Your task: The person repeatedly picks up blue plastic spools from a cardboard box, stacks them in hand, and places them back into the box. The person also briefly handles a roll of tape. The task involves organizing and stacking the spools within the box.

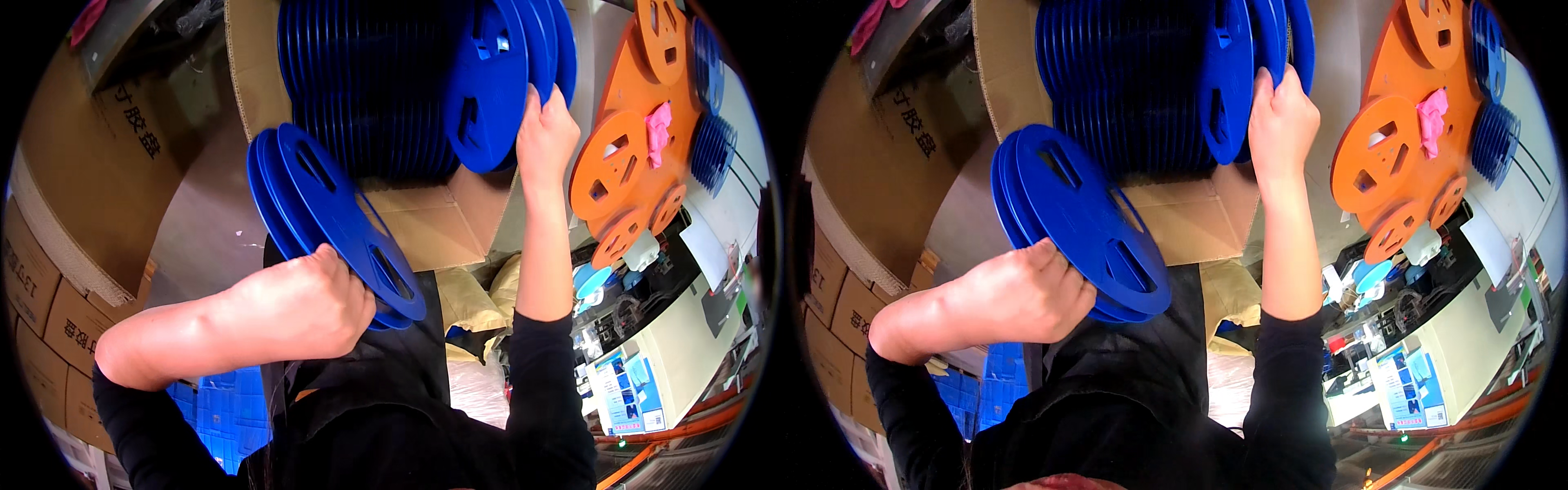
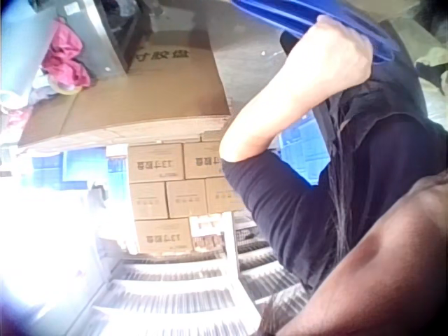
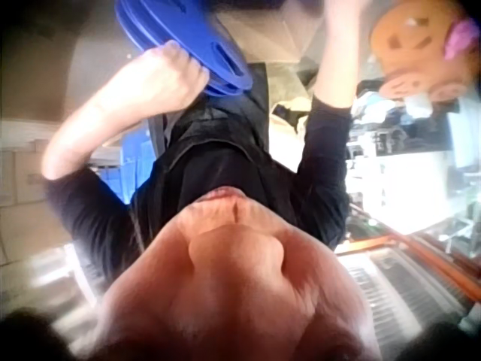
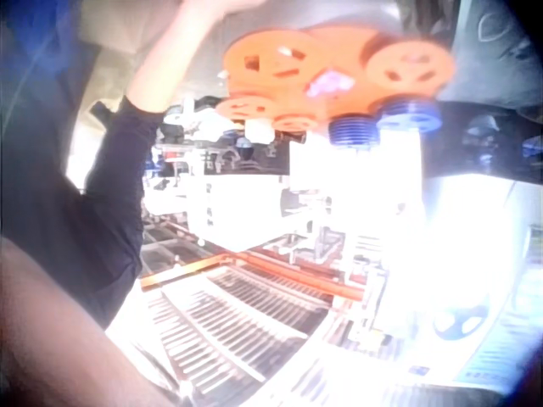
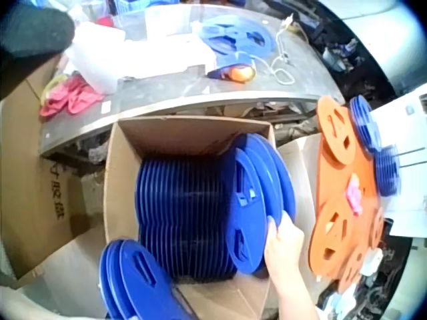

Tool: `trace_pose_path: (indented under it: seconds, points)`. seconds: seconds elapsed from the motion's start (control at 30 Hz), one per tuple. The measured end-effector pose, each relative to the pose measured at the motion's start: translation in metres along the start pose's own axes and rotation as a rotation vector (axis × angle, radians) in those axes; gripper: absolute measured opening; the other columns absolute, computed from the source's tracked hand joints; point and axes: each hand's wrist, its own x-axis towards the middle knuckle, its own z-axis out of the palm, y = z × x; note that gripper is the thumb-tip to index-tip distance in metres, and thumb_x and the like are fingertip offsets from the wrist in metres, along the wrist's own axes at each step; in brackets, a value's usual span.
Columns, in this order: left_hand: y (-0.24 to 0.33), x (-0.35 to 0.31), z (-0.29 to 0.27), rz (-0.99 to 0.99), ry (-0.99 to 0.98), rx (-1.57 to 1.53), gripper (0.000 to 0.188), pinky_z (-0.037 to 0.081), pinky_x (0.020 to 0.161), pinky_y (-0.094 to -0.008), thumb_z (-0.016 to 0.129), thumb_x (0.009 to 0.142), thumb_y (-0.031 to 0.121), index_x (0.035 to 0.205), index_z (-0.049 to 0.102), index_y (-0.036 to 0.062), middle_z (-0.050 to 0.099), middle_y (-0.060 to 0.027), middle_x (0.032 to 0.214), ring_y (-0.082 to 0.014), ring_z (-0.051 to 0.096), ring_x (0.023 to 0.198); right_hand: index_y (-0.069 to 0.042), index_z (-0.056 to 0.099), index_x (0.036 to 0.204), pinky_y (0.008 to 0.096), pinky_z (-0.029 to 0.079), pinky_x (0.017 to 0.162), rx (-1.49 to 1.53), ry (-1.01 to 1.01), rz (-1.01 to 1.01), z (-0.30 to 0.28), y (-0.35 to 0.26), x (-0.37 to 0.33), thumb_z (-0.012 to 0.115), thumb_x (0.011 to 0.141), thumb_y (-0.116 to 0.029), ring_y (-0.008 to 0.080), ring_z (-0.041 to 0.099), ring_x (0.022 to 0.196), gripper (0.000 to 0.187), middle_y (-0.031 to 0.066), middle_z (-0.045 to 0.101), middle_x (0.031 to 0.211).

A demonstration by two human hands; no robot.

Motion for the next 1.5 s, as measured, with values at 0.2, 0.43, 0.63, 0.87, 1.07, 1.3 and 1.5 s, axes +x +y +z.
trace_pose_path:
  seconds: [0.2, 0.43, 0.63, 0.87, 1.07, 1.3, 1.5]
  points:
    - [0.001, -0.011, 0.004, -0.086, -0.019, -0.003, 0.013, 0.036, 0.054, -0.0260, 0.063, 0.065, 0.012, 0.063, 0.051, 0.0062, 0.048, -0.0003, 0.055, -0.0128, 0.051, 0.053, 0.000, 0.058, 0.087, 0.0349, 0.047, 0.056, 0.042, 0.081, 0.033, -0.005, -0.021, -0.011, 0.058, 0.089, -0.012, 0.0267, 0.061, 0.055, 0.012, 0.0155, 0.060, 0.063]
    - [0.006, -0.013, 0.014, -0.101, 0.060, 0.075, 0.014, 0.036, 0.054, -0.0267, 0.063, 0.062, 0.013, 0.062, 0.051, 0.0054, 0.050, -0.0017, 0.057, -0.0143, 0.051, 0.055, -0.001, 0.059, 0.091, 0.0409, 0.048, 0.059, -0.088, 0.029, 0.088, 0.030, 0.001, -0.012, 0.058, 0.090, -0.017, 0.0355, 0.063, 0.063, 0.016, 0.0188, 0.062, 0.067]
    - [0.009, -0.011, 0.016, -0.050, 0.046, 0.019, 0.014, 0.034, 0.054, -0.0273, 0.062, 0.060, 0.014, 0.061, 0.052, 0.0049, 0.051, -0.0022, 0.058, -0.0156, 0.052, 0.056, -0.003, 0.046, 0.134, 0.0361, 0.046, 0.093, 0.105, -0.021, 0.025, 0.018, 0.024, -0.064, 0.058, 0.092, -0.023, 0.0301, 0.059, 0.110, 0.048, 0.0199, 0.058, 0.124]
    - [0.006, 0.012, 0.006, 0.026, -0.058, 0.041, 0.013, 0.035, 0.052, -0.0272, 0.062, 0.062, 0.014, 0.063, 0.054, 0.0046, 0.052, -0.0025, 0.057, -0.0158, 0.054, 0.055, -0.001, 0.040, 0.139, 0.0406, 0.030, 0.109, 0.923, -0.987, 0.097, -0.064, -0.046, -0.177, 0.062, 0.086, -0.045, 0.0311, 0.035, 0.135, 0.072, 0.0173, 0.041, 0.143]
    - [0.013, 0.041, 0.001, 0.017, -0.019, 0.014, 0.014, 0.036, 0.051, -0.0275, 0.062, 0.064, 0.014, 0.062, 0.052, 0.0057, 0.052, -0.0025, 0.054, -0.0156, 0.054, 0.052, -0.005, 0.044, 0.135, 0.0417, 0.042, 0.099, 0.488, -0.897, 0.230, -0.073, -0.043, -0.211, 0.075, 0.073, -0.029, 0.0357, 0.054, 0.116, 0.074, 0.0182, 0.053, 0.130]
    - [0.016, 0.081, -0.020, 0.057, -0.039, -0.064, 0.014, 0.037, 0.051, -0.0275, 0.062, 0.065, 0.015, 0.065, 0.051, 0.0054, 0.051, -0.0028, 0.053, -0.0160, 0.052, 0.050, -0.002, 0.059, 0.117, 0.0360, 0.051, 0.084, 0.507, -0.486, 0.090, -0.076, -0.018, -0.228, 0.075, 0.067, -0.011, 0.0324, 0.063, 0.099, 0.053, 0.0167, 0.064, 0.110]
    - [-0.014, 0.105, -0.018, 0.043, 0.505, -0.352, 0.016, 0.051, 0.077, -0.0334, 0.062, 0.073, 0.008, 0.088, 0.063, 0.0008, 0.064, -0.0102, 0.087, -0.0235, 0.063, 0.081, 0.000, 0.064, 0.096, 0.0329, 0.053, 0.071, 0.123, -0.316, 0.091, -0.100, 0.026, -0.242, 0.069, 0.072, -0.012, 0.0259, 0.067, 0.074, 0.027, 0.0136, 0.068, 0.088]
